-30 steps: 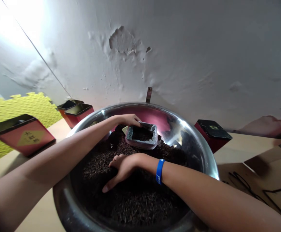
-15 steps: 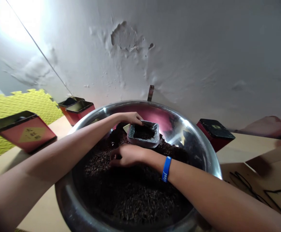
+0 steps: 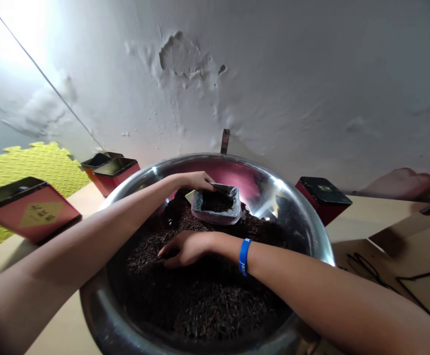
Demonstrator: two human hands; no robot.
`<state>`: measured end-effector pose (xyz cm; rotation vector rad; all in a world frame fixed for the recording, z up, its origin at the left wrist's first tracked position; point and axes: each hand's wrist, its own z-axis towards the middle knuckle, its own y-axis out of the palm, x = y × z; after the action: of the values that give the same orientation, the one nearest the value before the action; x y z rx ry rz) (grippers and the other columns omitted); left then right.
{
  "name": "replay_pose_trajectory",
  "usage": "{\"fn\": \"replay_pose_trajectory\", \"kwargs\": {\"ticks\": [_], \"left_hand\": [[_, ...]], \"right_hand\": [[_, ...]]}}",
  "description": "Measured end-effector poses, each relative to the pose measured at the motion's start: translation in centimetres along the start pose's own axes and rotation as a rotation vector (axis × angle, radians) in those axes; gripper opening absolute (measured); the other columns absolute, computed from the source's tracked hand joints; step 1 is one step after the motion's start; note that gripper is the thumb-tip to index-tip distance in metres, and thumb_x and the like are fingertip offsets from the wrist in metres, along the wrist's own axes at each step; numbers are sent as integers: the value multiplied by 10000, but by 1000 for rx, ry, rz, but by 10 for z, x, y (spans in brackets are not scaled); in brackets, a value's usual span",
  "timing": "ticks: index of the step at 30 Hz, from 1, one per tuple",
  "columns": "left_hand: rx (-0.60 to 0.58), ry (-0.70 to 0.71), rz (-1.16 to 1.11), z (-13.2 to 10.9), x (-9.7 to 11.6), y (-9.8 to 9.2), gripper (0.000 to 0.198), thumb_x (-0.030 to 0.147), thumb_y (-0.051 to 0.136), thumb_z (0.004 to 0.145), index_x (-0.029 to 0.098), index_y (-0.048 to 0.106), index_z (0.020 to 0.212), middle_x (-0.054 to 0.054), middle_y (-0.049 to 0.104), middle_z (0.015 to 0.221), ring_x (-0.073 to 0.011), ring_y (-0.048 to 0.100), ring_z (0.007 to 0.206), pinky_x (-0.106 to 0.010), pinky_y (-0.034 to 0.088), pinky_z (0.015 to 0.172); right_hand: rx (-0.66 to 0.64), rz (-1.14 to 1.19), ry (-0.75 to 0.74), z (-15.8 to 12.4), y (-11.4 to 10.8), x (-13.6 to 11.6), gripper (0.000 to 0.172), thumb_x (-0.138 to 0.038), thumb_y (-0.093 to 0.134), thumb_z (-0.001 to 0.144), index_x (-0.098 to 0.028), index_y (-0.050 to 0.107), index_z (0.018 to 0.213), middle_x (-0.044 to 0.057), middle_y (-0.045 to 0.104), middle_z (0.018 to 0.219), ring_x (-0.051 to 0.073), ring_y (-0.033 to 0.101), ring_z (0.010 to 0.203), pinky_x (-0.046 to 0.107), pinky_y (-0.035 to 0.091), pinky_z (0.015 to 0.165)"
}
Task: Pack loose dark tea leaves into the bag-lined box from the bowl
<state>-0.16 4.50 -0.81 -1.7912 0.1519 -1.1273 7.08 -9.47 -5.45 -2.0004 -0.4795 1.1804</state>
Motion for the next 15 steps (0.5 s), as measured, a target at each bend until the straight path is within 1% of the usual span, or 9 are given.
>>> {"fn": "replay_pose_trajectory", "kwargs": {"ticks": [3,6,8,10,12,15], "left_hand": [[-2,-8,12,-1,1,-1,211,312,511,631,136,613,689,33,430,532,-75,348,483,-200,258,445],[-5,-9,11,-3,3,-1,203,305,508,633,134,609,673,32,435,526,-71,342,480,-200,259,451],[-5,-7,20,-2,3,-1,212,306,510,632,136,620,692,30,453,539,-72,352,487,-198,264,458],[-4,-4,27,-2,3,-1,232,310,513,631,140,636,730,27,480,566,-73,370,502,-193,276,468],[-5,-5,25,-1,2,-1,246,310,517,629,140,645,753,24,500,584,-74,385,513,-189,289,478],[1,-25,-3,-1,0,-1,253,308,517,626,134,647,756,22,508,576,-75,396,507,-187,303,477]], "right_hand": [[-39,-9,15,0,-8,-3,398,-370,492,758,-245,552,1131,-2,589,1080,147,544,933,215,382,794],[-64,-35,27,-2,-16,-7,339,-380,467,774,-210,617,1027,-6,628,954,115,553,789,191,391,678],[-93,-90,35,-6,-21,-11,356,-415,443,788,-168,646,947,-1,635,832,98,526,669,189,377,597],[-119,-131,44,-10,-25,-13,405,-454,426,793,-135,658,887,1,622,728,90,491,588,194,362,547],[-81,-113,13,-14,-26,-13,398,-446,429,793,-133,653,894,3,626,735,94,505,599,194,371,555],[82,-29,-79,-15,-23,-14,336,-371,460,783,-170,617,1002,12,633,920,121,558,760,197,404,676]]}}
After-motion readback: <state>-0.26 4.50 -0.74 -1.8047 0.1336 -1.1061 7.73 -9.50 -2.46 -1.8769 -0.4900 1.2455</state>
